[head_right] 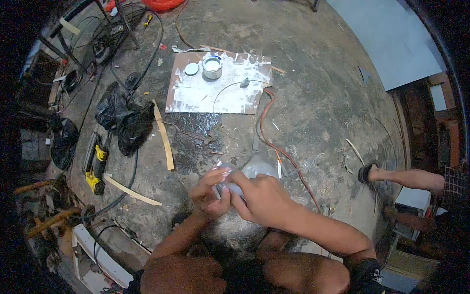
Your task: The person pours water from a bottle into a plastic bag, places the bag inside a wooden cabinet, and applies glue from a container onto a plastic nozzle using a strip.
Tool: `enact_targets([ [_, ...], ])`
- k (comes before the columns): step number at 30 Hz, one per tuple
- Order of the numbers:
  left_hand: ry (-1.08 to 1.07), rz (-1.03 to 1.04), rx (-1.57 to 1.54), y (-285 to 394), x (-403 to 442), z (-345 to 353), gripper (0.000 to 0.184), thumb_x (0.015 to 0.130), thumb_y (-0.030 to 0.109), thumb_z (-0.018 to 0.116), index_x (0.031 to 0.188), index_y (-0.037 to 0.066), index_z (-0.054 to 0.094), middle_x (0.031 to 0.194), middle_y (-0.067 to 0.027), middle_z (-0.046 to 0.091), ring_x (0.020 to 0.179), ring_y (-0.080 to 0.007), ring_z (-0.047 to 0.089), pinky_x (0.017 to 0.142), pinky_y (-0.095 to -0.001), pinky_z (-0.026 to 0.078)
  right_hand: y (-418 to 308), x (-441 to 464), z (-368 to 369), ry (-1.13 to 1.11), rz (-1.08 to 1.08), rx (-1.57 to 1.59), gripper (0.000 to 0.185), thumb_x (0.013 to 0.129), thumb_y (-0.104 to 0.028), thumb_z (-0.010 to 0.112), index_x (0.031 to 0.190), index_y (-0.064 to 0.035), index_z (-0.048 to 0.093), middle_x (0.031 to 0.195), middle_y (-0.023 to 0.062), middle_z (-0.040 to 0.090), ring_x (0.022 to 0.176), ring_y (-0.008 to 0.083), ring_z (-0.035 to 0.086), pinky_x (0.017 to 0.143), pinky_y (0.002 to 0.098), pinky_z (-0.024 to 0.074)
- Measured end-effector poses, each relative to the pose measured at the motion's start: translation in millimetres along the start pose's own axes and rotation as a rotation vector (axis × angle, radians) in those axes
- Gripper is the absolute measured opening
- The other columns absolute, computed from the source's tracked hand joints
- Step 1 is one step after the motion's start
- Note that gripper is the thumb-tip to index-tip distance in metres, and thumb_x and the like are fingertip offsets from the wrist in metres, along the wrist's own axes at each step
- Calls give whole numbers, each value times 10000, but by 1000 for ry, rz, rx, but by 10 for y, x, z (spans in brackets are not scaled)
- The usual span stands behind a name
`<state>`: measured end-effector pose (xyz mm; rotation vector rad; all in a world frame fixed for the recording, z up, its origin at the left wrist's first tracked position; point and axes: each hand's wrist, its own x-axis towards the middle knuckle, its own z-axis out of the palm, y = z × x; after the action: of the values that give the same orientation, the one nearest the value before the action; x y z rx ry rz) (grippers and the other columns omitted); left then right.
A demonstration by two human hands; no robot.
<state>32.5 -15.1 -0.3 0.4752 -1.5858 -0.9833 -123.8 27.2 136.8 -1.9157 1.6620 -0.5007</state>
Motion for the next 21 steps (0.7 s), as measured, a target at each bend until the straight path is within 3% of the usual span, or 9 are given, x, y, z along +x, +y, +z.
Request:
enact_targets([
  [2, 50, -59, 56, 54, -10, 43, 341, 858, -13, 698, 1067, 75, 445, 1103, -202, 706, 1049, -388, 720, 997, -559, 523, -42, 15, 59, 28, 74, 33, 316, 893, -209, 675, 1128, -27, 566, 622, 202, 634, 579, 427, 654, 643, 526, 543],
  [5, 75, 42, -15, -13, -11, 59, 451, 870, -84, 648, 1078, 88, 287, 1072, -164, 626, 1044, -406, 698, 977, -580, 542, -77, 32, 7, 102, 128, -7, 297, 913, -242, 662, 1086, -22, 563, 618, 217, 622, 595, 450, 650, 655, 534, 543],
  [14, 72, 59, 26, 2, -12, 93, 459, 901, -72, 620, 1085, 114, 244, 1086, -155, 570, 969, -363, 696, 902, -506, 593, -179, 136, -181, -29, 184, -31, 312, 942, -268, 631, 1027, 31, 600, 670, 261, 647, 610, 463, 649, 696, 541, 543],
  [17, 104, 109, -31, -57, -37, 107, 446, 883, -82, 641, 1074, 91, 277, 1090, -156, 591, 1011, -373, 704, 942, -533, 591, -207, 150, -232, -92, 260, 52, 304, 945, -267, 628, 1012, 29, 603, 679, 264, 650, 625, 474, 648, 700, 548, 538],
  [21, 66, 94, 49, -54, -73, 84, 434, 925, -22, 605, 1111, 133, 246, 1121, -135, 544, 1006, -360, 684, 912, -513, 593, -187, 115, -163, -50, 236, 32, 281, 919, -258, 672, 994, 10, 626, 714, 261, 648, 712, 468, 666, 696, 534, 526],
])
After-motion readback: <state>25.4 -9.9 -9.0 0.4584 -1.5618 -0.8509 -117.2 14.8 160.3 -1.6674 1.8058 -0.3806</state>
